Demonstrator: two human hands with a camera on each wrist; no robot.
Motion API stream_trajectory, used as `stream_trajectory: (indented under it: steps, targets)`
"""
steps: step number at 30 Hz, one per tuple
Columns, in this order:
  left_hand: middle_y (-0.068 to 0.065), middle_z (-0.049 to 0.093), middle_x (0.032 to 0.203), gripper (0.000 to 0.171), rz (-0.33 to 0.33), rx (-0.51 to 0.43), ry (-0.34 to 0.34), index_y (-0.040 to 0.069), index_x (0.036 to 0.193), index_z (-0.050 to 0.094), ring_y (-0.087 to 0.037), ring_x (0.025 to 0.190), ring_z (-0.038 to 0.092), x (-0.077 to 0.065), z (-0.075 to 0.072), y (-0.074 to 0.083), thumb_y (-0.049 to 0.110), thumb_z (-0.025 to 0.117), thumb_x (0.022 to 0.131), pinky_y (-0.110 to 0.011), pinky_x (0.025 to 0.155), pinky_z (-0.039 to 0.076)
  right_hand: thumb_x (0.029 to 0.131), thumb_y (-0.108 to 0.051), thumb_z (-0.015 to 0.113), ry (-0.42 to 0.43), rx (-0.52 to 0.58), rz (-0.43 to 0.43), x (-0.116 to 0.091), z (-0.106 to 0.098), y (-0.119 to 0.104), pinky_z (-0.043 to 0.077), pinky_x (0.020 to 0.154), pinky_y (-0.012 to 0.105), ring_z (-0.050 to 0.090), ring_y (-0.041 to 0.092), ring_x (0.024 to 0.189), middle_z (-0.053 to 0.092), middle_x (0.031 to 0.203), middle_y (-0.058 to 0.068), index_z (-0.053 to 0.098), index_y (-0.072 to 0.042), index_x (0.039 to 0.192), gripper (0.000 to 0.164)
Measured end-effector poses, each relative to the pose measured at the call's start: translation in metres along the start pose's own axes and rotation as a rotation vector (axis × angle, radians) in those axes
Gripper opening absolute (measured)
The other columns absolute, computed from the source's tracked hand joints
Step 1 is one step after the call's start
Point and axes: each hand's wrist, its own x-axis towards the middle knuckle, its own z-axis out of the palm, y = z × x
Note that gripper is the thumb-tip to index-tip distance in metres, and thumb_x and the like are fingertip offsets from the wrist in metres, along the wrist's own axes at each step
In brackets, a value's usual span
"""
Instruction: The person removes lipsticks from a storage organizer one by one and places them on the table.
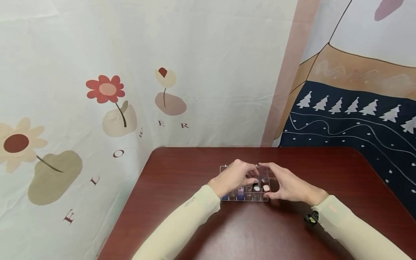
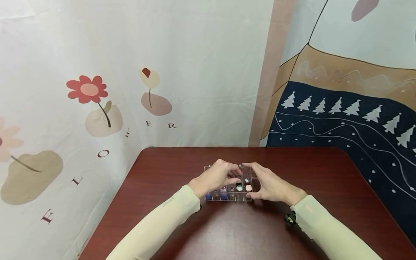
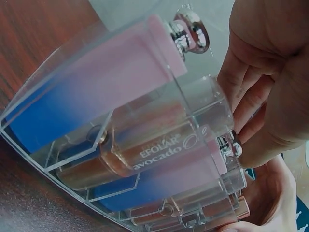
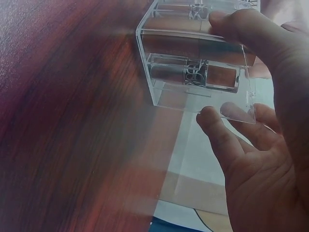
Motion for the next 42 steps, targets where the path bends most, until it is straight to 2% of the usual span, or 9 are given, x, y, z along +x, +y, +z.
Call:
stream_trajectory:
  steps: [8,14,22,28,29,32,35,36,42]
  targets:
    - [-0.003,0.09,0.118,0.023,0.015,0.001,0.061,0.009,0.126,0.087,-0.011,0.101,0.087,-0.003,-0.004,0.003,0.02,0.088,0.107,-0.008,0.086,0.061,0.085,-0.031,0.108,-0.009,0.009,0.008,0.001,0.0,0.0,0.065,0.113,0.061,0.075,0.028,0.137,0.067,0.157,0.013,0.048,-0.006,0.168,0.105]
    - [-0.004,0.089,0.115,0.019,0.054,-0.027,0.125,0.008,0.124,0.085,-0.014,0.099,0.087,-0.01,-0.012,0.004,0.017,0.088,0.107,-0.018,0.088,0.066,0.084,-0.028,0.108,0.002,0.025,0.004,0.001,0.001,-0.001,0.066,0.112,0.06,0.077,0.023,0.132,0.07,0.152,0.008,0.05,-0.005,0.167,0.104]
    - [-0.004,0.087,0.115,0.019,0.091,-0.039,0.225,0.009,0.125,0.085,-0.012,0.097,0.084,-0.02,-0.022,-0.001,0.016,0.086,0.108,-0.023,0.088,0.068,0.084,-0.029,0.108,-0.008,0.027,0.025,-0.001,0.003,-0.001,0.065,0.114,0.058,0.077,0.021,0.133,0.07,0.152,0.006,0.05,-0.01,0.167,0.103]
    - [-0.005,0.085,0.115,0.019,0.119,-0.017,0.317,0.009,0.125,0.083,-0.013,0.096,0.084,-0.029,-0.032,-0.004,0.012,0.086,0.107,-0.025,0.088,0.068,0.085,-0.035,0.107,0.024,0.075,-0.044,0.0,0.001,0.004,0.066,0.109,0.062,0.078,0.023,0.131,0.07,0.149,0.006,0.049,-0.012,0.168,0.104]
    - [-0.005,0.085,0.115,0.019,0.118,-0.017,0.329,0.009,0.125,0.083,-0.013,0.096,0.084,-0.031,-0.034,-0.005,0.011,0.086,0.106,-0.024,0.088,0.068,0.087,-0.037,0.106,0.037,0.099,-0.086,0.0,0.003,0.013,0.067,0.11,0.057,0.077,0.022,0.132,0.07,0.15,0.006,0.047,-0.013,0.17,0.104]
    - [-0.005,0.083,0.114,0.018,0.114,-0.02,0.357,0.009,0.125,0.083,-0.013,0.097,0.084,-0.037,-0.039,-0.009,0.01,0.085,0.107,-0.024,0.088,0.068,0.089,-0.041,0.104,0.046,0.105,-0.108,0.0,0.003,0.012,0.068,0.108,0.058,0.077,0.024,0.131,0.07,0.149,0.009,0.047,-0.015,0.171,0.104]
    - [-0.004,0.082,0.113,0.019,0.1,-0.011,0.388,0.009,0.125,0.083,-0.013,0.096,0.084,-0.045,-0.042,-0.014,0.009,0.085,0.106,-0.025,0.086,0.069,0.089,-0.036,0.104,0.02,0.112,-0.06,0.001,0.003,0.01,0.066,0.113,0.06,0.077,0.028,0.136,0.068,0.153,0.01,0.046,-0.014,0.172,0.104]
    - [-0.004,0.081,0.113,0.019,0.094,-0.009,0.395,0.01,0.125,0.083,-0.013,0.096,0.083,-0.048,-0.043,-0.015,0.008,0.085,0.106,-0.026,0.086,0.069,0.087,-0.034,0.105,0.004,0.094,-0.014,0.001,0.0,0.001,0.064,0.112,0.066,0.077,0.032,0.136,0.069,0.152,0.011,0.047,-0.013,0.17,0.104]
    - [-0.004,0.08,0.11,0.02,0.081,-0.014,0.45,0.008,0.123,0.079,-0.015,0.092,0.083,-0.063,-0.048,-0.028,0.006,0.085,0.105,-0.029,0.084,0.07,0.086,-0.022,0.106,-0.035,0.094,0.062,0.0,0.002,-0.003,0.062,0.117,0.062,0.076,0.037,0.143,0.067,0.157,0.013,0.045,-0.009,0.171,0.105]
